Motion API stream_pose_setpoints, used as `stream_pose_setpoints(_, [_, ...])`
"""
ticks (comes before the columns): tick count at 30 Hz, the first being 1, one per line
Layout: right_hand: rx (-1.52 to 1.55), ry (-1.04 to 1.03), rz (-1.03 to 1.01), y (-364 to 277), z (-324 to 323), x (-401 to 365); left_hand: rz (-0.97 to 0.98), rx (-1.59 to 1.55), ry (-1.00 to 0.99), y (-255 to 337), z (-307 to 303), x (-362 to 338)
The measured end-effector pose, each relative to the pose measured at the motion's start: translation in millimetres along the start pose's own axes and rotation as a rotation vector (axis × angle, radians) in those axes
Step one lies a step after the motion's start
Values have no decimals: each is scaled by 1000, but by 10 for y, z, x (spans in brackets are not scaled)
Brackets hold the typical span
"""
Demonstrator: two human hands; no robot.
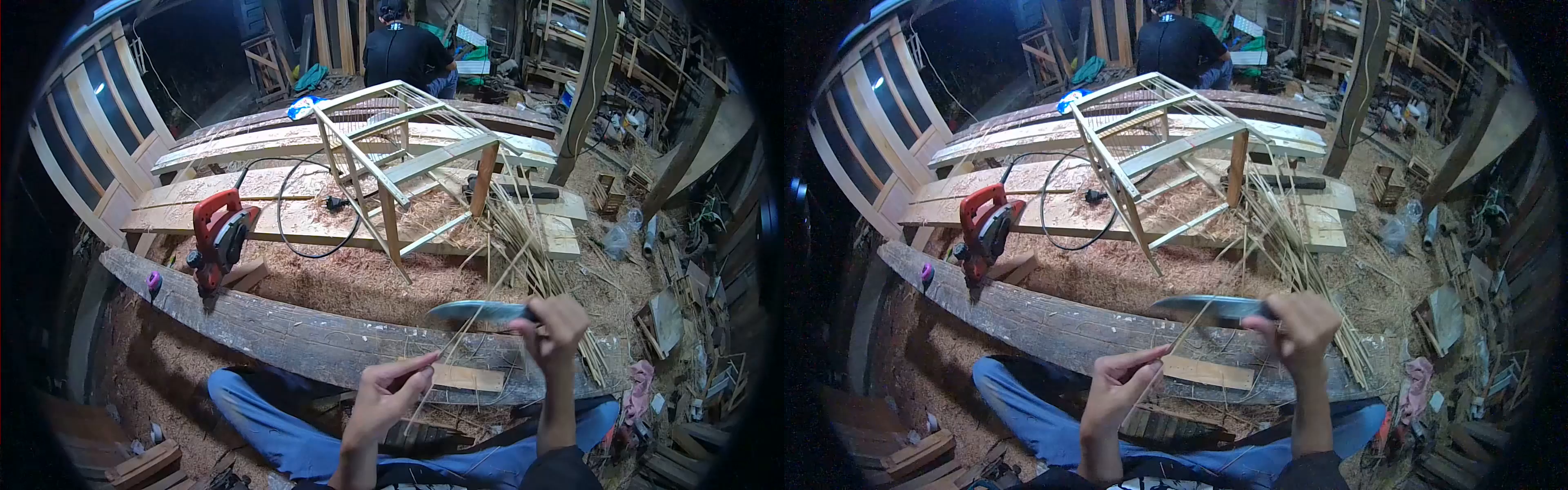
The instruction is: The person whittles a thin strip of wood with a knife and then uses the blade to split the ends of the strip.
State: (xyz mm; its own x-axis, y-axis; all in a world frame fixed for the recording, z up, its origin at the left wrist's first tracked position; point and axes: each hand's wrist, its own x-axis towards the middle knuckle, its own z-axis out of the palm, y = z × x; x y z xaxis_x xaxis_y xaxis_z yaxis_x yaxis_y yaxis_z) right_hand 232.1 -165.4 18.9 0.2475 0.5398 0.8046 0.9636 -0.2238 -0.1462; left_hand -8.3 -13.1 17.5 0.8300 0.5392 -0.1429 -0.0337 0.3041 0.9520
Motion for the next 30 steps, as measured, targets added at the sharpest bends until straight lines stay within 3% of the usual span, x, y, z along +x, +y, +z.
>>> stream_pose_setpoints(9, [-53, -10, 67, -26, -11, 35, -98, 69, -57, -9, -141, 99])
stream_pose_setpoints(26, [81, -136, -102, -454, 264, -20, 95, -91, 59, -112, -44, 143])
stream_pose_setpoints(30, [115, -105, -120, -488, 286, -21, -2, -21, 14, -143, -46, 129])
